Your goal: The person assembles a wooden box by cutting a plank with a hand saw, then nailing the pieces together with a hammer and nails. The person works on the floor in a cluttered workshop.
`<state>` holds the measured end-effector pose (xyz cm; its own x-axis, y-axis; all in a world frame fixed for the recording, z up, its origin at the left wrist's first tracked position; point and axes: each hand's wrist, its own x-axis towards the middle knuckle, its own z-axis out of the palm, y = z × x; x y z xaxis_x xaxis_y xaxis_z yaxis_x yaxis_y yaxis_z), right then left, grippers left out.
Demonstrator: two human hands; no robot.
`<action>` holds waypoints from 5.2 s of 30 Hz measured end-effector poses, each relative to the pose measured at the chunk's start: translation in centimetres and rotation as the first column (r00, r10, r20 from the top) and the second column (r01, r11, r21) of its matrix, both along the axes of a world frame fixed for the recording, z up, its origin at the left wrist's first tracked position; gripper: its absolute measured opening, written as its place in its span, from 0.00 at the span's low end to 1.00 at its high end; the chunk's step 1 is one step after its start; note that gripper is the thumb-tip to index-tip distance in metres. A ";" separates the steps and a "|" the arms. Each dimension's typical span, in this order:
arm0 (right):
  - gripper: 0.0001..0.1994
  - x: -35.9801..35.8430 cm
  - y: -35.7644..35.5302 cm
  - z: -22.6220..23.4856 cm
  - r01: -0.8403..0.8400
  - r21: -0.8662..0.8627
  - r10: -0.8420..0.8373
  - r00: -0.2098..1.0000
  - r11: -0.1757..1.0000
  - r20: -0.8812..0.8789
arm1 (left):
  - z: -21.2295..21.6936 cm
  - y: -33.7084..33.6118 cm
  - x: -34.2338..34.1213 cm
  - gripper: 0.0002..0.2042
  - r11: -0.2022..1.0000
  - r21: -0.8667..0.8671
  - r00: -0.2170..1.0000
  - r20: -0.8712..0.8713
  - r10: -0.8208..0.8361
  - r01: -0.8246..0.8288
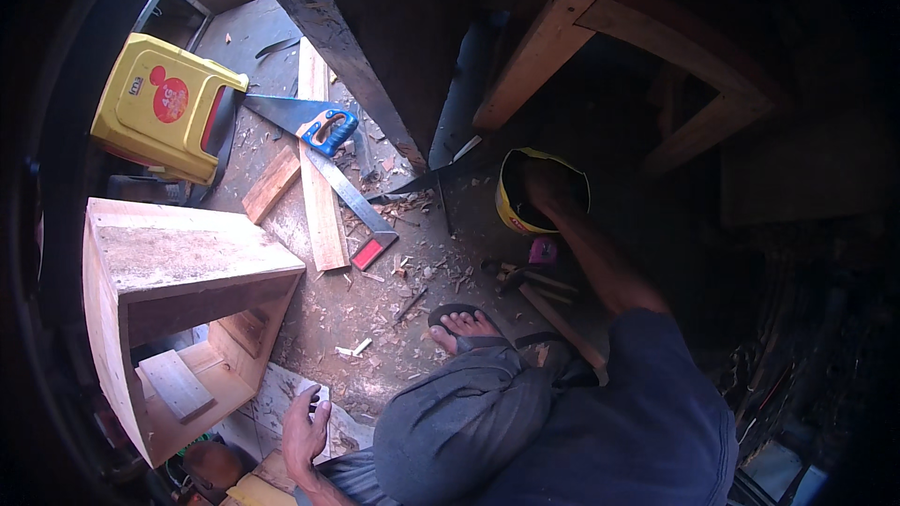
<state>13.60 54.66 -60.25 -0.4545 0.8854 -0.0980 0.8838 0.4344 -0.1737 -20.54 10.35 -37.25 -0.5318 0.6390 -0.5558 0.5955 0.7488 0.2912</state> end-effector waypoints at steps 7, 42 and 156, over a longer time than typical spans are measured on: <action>0.12 -0.6 -0.1 0.6 -0.024 -0.043 0.028 0.995 0.999 0.099 | 0.4 -1.3 0.4 0.20 1.000 -0.012 0.998 -0.054 0.017 -0.017; 0.17 3.5 2.1 -6.2 0.000 0.116 -0.002 1.000 0.993 0.017 | -1.3 1.9 -0.9 0.21 0.983 0.141 0.993 -0.034 -0.114 0.118; 0.20 4.1 -14.4 1.5 -0.124 -0.600 0.385 0.862 0.790 0.329 | 17.5 10.0 -10.8 0.08 0.081 0.993 0.984 0.067 0.164 -0.081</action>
<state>17.71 40.23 -58.77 -0.4538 0.4779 -0.7522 0.7932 0.6013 -0.0965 -31.32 20.33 -19.77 -0.6623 0.5109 0.5480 0.5716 -0.1284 0.8104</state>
